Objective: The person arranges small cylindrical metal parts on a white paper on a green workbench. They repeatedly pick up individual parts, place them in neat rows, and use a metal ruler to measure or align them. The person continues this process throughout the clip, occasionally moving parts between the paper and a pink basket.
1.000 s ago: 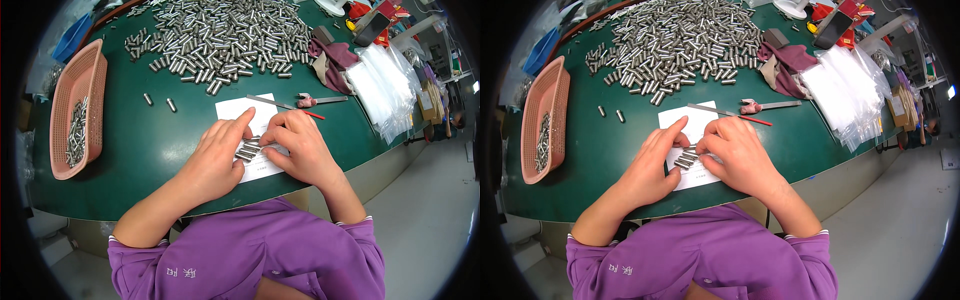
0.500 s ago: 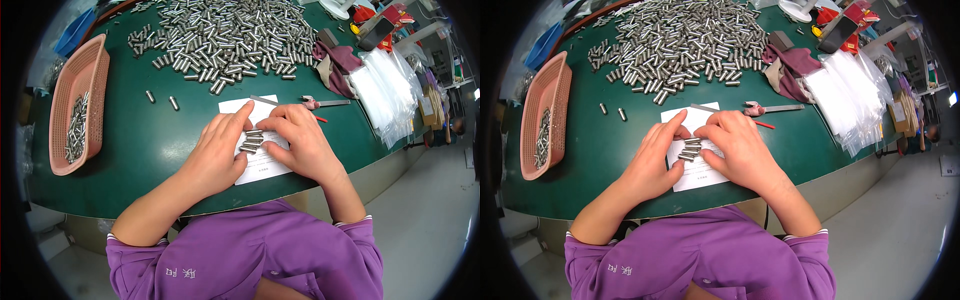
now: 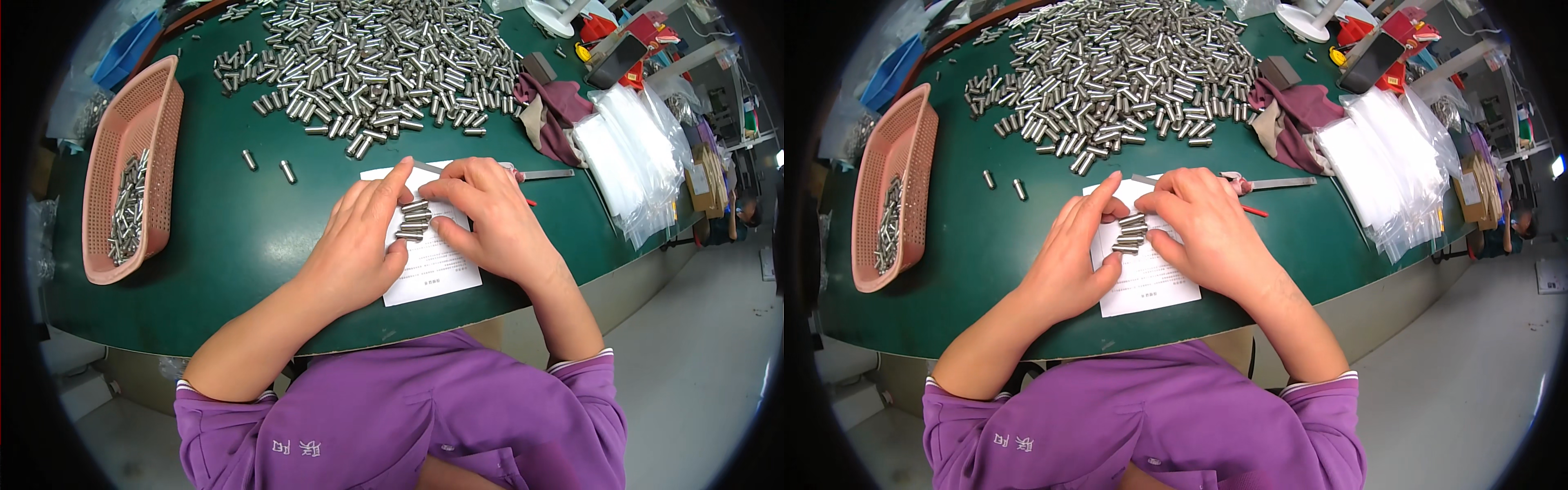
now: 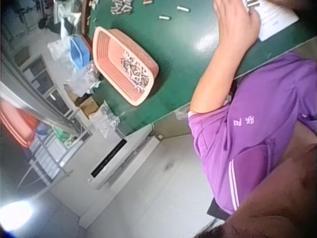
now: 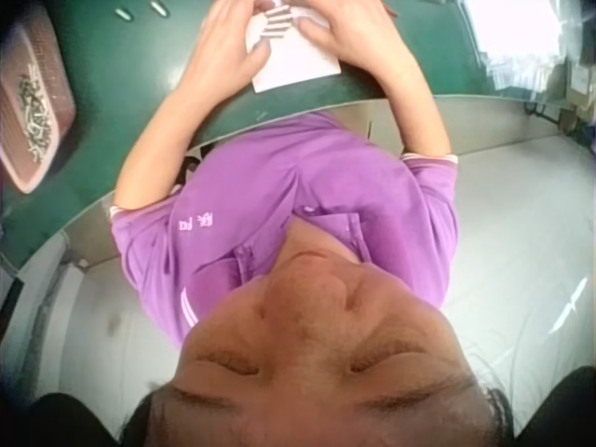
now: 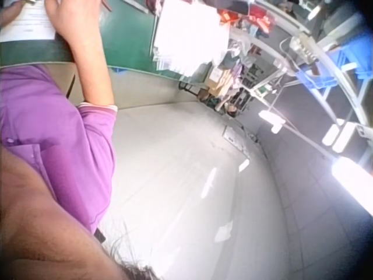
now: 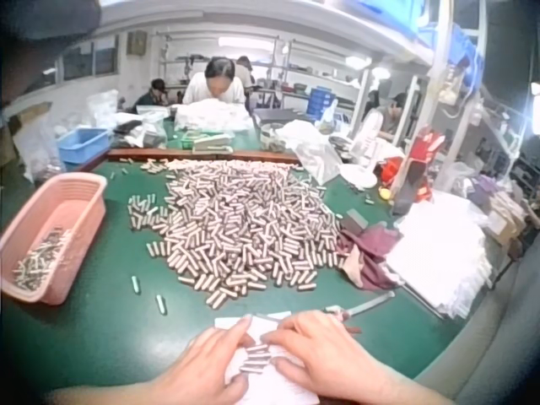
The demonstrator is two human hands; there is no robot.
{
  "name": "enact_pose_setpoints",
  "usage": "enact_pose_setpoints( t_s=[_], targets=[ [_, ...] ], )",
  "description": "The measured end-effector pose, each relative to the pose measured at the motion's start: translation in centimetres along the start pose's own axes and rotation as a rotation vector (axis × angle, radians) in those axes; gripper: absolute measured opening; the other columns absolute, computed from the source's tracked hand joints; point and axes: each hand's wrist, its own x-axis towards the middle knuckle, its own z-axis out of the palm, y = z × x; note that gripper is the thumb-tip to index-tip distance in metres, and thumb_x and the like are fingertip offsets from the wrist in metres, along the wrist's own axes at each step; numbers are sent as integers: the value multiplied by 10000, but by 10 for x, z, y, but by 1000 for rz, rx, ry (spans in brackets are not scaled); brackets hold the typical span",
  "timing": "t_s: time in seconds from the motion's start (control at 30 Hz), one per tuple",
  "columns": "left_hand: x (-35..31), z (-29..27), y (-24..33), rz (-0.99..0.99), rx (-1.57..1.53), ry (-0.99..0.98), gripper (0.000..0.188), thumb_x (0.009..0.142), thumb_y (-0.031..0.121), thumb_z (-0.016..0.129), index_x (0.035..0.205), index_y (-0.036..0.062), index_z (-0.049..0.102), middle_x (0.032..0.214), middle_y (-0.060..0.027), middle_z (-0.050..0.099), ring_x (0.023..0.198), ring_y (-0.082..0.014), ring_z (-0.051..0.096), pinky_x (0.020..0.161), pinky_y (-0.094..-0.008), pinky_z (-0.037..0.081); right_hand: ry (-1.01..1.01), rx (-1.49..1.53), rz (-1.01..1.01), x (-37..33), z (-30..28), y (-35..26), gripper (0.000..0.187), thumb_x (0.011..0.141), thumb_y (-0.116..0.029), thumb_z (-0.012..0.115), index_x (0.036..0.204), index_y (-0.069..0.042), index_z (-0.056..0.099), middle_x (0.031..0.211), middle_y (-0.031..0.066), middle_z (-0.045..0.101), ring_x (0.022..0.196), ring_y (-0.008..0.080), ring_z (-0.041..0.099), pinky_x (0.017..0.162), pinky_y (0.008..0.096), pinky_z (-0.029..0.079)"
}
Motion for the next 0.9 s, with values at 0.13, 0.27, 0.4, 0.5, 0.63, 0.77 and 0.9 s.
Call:
enact_pose_setpoints(
  t_s=[0.13, 0.27, 0.4, 0.5, 0.63, 0.77, 0.9],
  targets=[
    [1, 1, -2, -6, -9, 16, 869, 721, -42, 631, 1505, 42, 265, 1141, -124, 579, 1076, -283, 544, 1004, -404, 420, -14, -11, -5, 5, -3, 1, 289, 748, -55, 688, 1035, -91, 662, 1032, 79, 556, 1010, 288, 533, 881, 411, 428],
    [2, 1, -3, -20, -29, 13, 869, 722, -45, 629, 1506, 42, 263, 1141, -126, 578, 1069, -280, 543, 999, -402, 425, -9, -4, -4, 8, -1, 3, 284, 748, -50, 681, 1028, -94, 668, 1033, 79, 556, 1006, 287, 532, 879, 414, 430],
    [2, 0, -2, -26, -40, 11, 871, 720, -47, 627, 1506, 42, 263, 1136, -126, 577, 1060, -277, 542, 993, -402, 429, -10, 17, 9, 7, 1, 4, 275, 751, -50, 678, 1021, -98, 674, 1032, 75, 559, 1011, 284, 533, 884, 414, 428],
    [2, -1, -1, -22, -35, 2, 870, 719, -52, 625, 1505, 42, 265, 1132, -123, 578, 1056, -275, 542, 987, -399, 430, -13, 24, 12, 5, 2, 4, 262, 751, -54, 680, 1009, -101, 676, 1034, 70, 563, 1018, 281, 534, 888, 417, 425],
    [-1, -4, 2, -7, -23, -16, 861, 722, -50, 625, 1503, 42, 273, 1134, -122, 575, 1052, -278, 539, 980, -398, 428, -35, 22, 13, 0, -2, 1, 237, 751, -71, 694, 985, -103, 676, 1034, 58, 570, 1027, 275, 538, 892, 420, 423],
    [-7, -10, 10, -56, 107, -40, 817, 732, -34, 640, 1477, 33, 312, 1090, -127, 564, 935, -259, 564, 874, -385, 470, -84, 51, 25, -6, -7, -6, 257, 726, -74, 733, 976, -94, 677, 1004, 57, 596, 988, 271, 563, 883, 398, 429],
    [-14, -14, 25, -160, 54, -99, 764, 763, 18, 692, 1447, 24, 351, 1042, -116, 556, 777, -221, 574, 710, -356, 502, -57, 135, 16, -7, -6, -10, 288, 728, -73, 744, 1007, -83, 677, 975, 65, 617, 965, 285, 578, 892, 404, 445]
  ],
)
